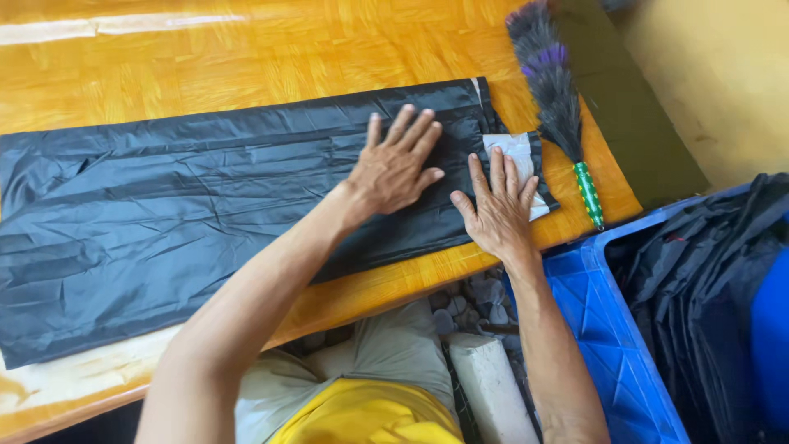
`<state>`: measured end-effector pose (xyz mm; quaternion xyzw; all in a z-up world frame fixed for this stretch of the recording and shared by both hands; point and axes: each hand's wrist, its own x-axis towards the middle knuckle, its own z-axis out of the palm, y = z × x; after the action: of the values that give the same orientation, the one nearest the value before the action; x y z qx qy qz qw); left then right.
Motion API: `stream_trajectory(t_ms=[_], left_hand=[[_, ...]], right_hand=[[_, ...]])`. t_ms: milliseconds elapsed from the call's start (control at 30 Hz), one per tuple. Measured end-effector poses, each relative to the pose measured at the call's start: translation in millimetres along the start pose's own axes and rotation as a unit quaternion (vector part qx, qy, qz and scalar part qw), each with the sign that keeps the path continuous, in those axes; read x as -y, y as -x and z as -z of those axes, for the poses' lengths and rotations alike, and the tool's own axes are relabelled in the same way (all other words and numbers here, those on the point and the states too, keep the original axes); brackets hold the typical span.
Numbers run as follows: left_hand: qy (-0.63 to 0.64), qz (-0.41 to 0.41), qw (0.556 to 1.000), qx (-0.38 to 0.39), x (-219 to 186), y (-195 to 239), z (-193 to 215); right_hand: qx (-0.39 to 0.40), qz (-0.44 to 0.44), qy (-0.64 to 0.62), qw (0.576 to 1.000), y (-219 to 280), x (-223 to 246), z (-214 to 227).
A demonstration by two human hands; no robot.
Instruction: The person folds a large black fabric sheet on a wooden table. They use a feather duster to brush the surface, then fold the fabric in half multiple times, smoothing each fold with their hands. The fabric is folded into a compact rectangular bundle by the end.
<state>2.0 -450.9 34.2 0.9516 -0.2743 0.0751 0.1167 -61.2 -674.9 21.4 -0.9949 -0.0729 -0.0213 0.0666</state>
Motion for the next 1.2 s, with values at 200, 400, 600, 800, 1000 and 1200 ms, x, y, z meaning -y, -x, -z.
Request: stream_trajectory(t_ms=[200, 400, 600, 800, 1000, 1200], left_hand=[[0.029, -0.08, 0.995, 0.058, -18, -38, -42], [0.028, -0.068, 0.995, 0.065, -20, -29, -34], [0.03, -0.069, 0.995, 0.058, -18, -32, -46], [0.015, -0.087, 0.995, 0.045, -17, -34, -45], [0.026, -0.08, 0.995, 0.055, -17, -34, -45], [0.012, -0.081, 0.996, 0.033, -17, -34, -51]], right_hand=[[-0.056, 0.031, -0.108, 0.992, -15, -37, 4], [-0.316, -0.113, -0.224, 0.915, -93, -177, -40], [-0.141, -0.252, -0.422, 0.859, -104, -180, -29], [-0.05, -0.253, -0.561, 0.787, -104, -147, 5], [-0.099, -0.237, -0.573, 0.778, -112, -163, -14], [-0.123, -0.236, -0.536, 0.801, -110, -148, -10]])
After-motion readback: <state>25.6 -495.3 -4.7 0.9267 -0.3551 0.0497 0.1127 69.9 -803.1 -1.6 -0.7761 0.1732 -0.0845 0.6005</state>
